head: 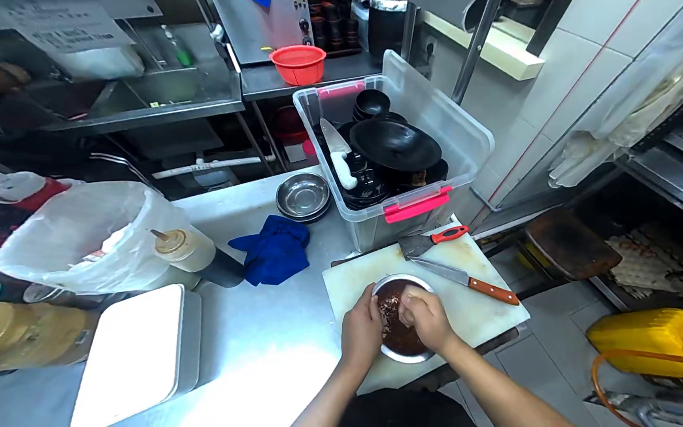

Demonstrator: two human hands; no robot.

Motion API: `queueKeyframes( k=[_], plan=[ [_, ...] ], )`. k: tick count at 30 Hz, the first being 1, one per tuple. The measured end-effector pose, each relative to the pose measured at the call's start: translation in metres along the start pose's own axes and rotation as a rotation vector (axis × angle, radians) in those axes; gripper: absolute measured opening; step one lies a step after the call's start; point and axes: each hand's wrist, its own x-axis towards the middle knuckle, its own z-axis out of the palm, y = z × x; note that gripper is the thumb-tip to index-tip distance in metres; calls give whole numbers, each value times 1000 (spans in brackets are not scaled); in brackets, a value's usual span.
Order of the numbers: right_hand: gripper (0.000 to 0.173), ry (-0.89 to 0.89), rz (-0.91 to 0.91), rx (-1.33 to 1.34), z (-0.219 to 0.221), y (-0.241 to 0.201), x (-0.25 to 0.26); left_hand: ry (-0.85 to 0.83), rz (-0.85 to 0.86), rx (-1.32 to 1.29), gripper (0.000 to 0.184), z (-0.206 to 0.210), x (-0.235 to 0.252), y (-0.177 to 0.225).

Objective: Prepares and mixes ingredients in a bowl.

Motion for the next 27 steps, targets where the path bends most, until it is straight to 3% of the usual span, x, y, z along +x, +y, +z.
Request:
queueKeyframes(
  k=[4, 7, 9, 12, 16, 18, 21, 24, 27],
  plan=[
    [42, 54, -144, 83, -11, -37, 6, -21, -13, 28, 44, -3, -2, 2],
    [37, 30, -49, 31, -7, -5, -3, -38, -27, 25, 44, -4, -3, 2],
    [35, 14, 30, 14, -9, -8, 7, -40, -33, 14, 44, -3, -3, 5],
    [43, 58, -99, 39, -24, -37, 8, -41, -32, 20, 44, -2, -3, 6],
    [39, 117, -81, -142, -15, 3, -9, -34, -23, 8, 44, -1, -5, 10],
    [38, 160, -71, -55, -12, -6, 2, -35, -14, 14, 44, -1, -6, 13],
    [43, 232, -199, 10, -27, -29, 4, -25, -17, 11, 43, 1, -7, 16],
    [42, 219, -130, -19, -23, 8, -6, -9, -35, 5, 42, -1, -6, 15],
    [40, 174, -66, 49, -23, -6, 4, -28, -50, 15, 43, 0, -7, 15]
  ],
)
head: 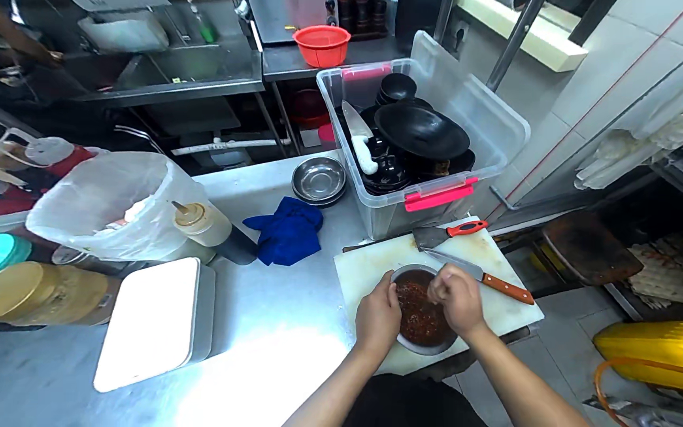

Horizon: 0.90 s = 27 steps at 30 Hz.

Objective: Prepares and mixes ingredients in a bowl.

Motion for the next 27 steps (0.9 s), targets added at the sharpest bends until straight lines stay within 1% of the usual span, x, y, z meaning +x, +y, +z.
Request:
queueKeyframes(
  k=[2, 3, 4, 5, 6, 8, 10, 11, 12, 13, 14, 16, 18, 19, 22, 24, 26, 27],
  plan=[
    [44, 30, -96, 58, -3, -20, 8, 1, -1, 5, 44, -2, 3, 3],
    [44, 41, -118, 47, -4, -17, 5, -2, -10, 0, 43, -2, 2, 2],
    [45, 39, -106, 16, -4, -2, 0, -6, -16, -2, 43, -2, 1, 2],
    [44, 27, -73, 7, -1, 13, -3, -10, -16, -3, 43, -3, 2, 1],
    [41, 2, -28, 0, 1, 17, 1, -15, -11, -2, 43, -4, 3, 1],
    [40, -38, 2, 19, 3, 3, 13, -20, -3, -9, 44, -3, 3, -1],
    [43, -18, -82, 43, 2, -20, 20, -15, 1, -10, 44, -2, 5, -1],
    [44, 2, -111, 26, 2, -21, 17, -16, -2, -11, 44, -1, 4, -1],
    [45, 5, -115, -16, 3, -9, 12, -18, -6, -12, 44, -1, 4, -2],
    [42, -15, -85, -55, 5, 9, 7, -22, -12, -16, 44, -2, 4, -3],
    [41, -43, -44, -73, 9, 17, 6, -33, -20, -25, 44, -3, 5, -4],
    [40, -73, -9, -25, 13, 5, 15, -34, -26, -11, 44, -3, 5, -6],
    [45, -53, -78, 19, 11, -20, 22, -25, -16, -11, 44, -3, 7, -6],
    [45, -40, -98, 1, 9, -23, 19, -24, -15, -13, 44, -2, 6, -7],
    [42, -76, -13, -98, 10, 13, 11, -34, -2, -30, 43, -3, 7, -7],
    [39, -106, 18, -41, 15, 1, 22, -38, 5, -28, 43, -4, 9, -6],
    [43, -99, -66, 37, 17, -24, 27, -43, 5, -26, 43, -4, 10, -6],
    [45, -87, -101, 41, 17, -30, 24, -51, -2, -27, 44, -4, 9, -7]
  ],
)
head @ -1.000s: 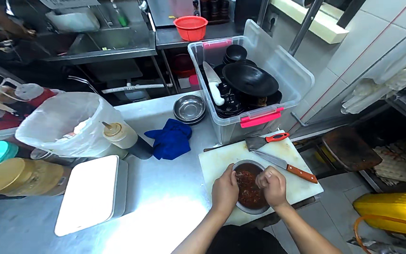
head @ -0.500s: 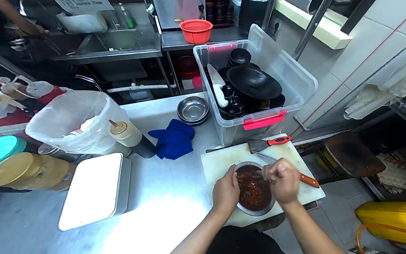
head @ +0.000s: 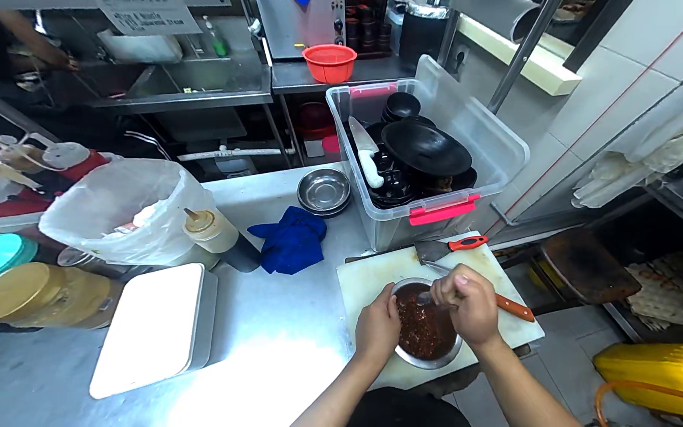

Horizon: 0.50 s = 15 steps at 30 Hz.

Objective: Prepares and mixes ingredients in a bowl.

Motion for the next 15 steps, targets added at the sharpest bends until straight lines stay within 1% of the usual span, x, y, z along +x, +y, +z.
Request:
queueKeyframes(
  k=[1, 2, 3, 4, 5, 8, 9, 10, 11, 12, 13, 15],
  plan=[
    [46, -3, 7, -32, 0, 6, -7, -8, -7, 3, 44, 0, -1, -1],
    [45, -22, 55, -73, 0, 21, -14, -9, -7, 6, 44, 0, 0, -2],
    [41, -41, 108, -83, 2, 36, -19, -6, -6, 7, 44, 0, 1, -3],
    [39, -55, 153, -84, 2, 38, -18, -4, -4, 2, 43, 1, 0, -5],
    [40, -55, 149, -78, 1, 32, -12, -2, -3, -3, 43, 1, 0, -5],
    [47, 2, 30, -40, -2, -3, -6, -7, -8, -3, 44, 0, 0, -4],
    [48, 4, 30, -59, -2, 1, -14, -12, -12, -2, 44, 1, -1, -4],
    [46, -13, 61, -96, -1, 15, -22, -15, -11, 0, 44, 1, 0, -4],
    [41, -32, 105, -113, 2, 29, -27, -20, -6, 4, 44, 0, 1, -4],
    [37, -54, 146, -124, 2, 31, -27, -22, 0, 1, 44, 1, 0, -4],
    [39, -65, 137, -124, 1, 25, -24, -21, 2, -4, 44, 1, 1, -4],
    [45, -54, 37, -100, -4, 4, -20, -23, -3, 2, 45, -1, 1, -4]
  ],
)
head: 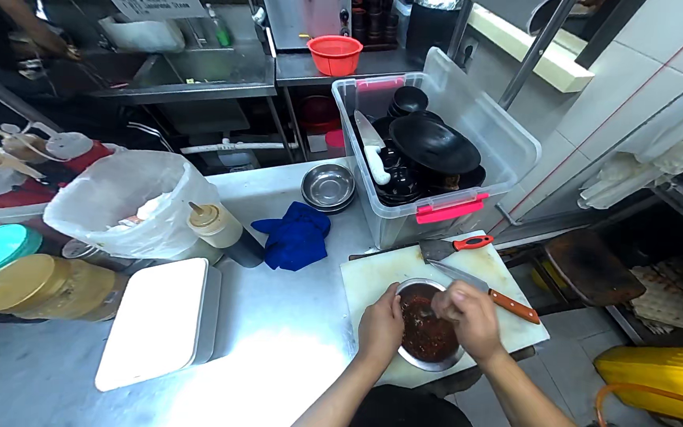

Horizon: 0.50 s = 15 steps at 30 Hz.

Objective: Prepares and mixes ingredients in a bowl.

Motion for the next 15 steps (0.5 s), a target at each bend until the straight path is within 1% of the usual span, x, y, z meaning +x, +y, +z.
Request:
queueKeyframes(
  k=[1, 2, 4, 5, 6, 8, 9, 10, 12, 13, 14, 15],
  plan=[
    [46, 16, -37, 10, -3, -5, -2, -6, -4, 2, 45, 0, -1, 0],
    [46, 25, -33, -11, -4, 0, -8, -7, -4, 2, 45, 1, -2, 0],
    [41, 11, 68, -47, 0, 25, -11, 0, 10, 5, 44, 1, -1, 1],
    [38, 3, 117, -33, 1, 26, -9, -6, 11, 9, 44, 2, -1, 2],
    [39, -2, 108, -14, 0, 20, -5, -14, 8, 12, 44, 2, -1, 3],
    [45, 11, -27, 21, -5, -1, 2, -25, 5, 27, 44, 0, 1, 6],
    [45, 38, -87, 23, -6, -4, 2, -28, 1, 30, 44, -1, 1, 7],
    [46, 64, -111, -2, -5, 6, -1, -35, -6, 29, 44, -1, 1, 9],
    [44, 58, -61, -53, -1, 38, -5, -40, -16, 15, 44, -2, 4, 9],
    [41, 50, -4, -45, -1, 40, 1, -44, -19, 19, 44, -3, 6, 9],
    [41, 51, 39, -11, -1, 34, 7, -40, -15, 22, 44, -3, 7, 9],
    [42, 65, 45, 40, -2, 22, 11, -40, -8, 29, 44, -2, 5, 9]
  ],
)
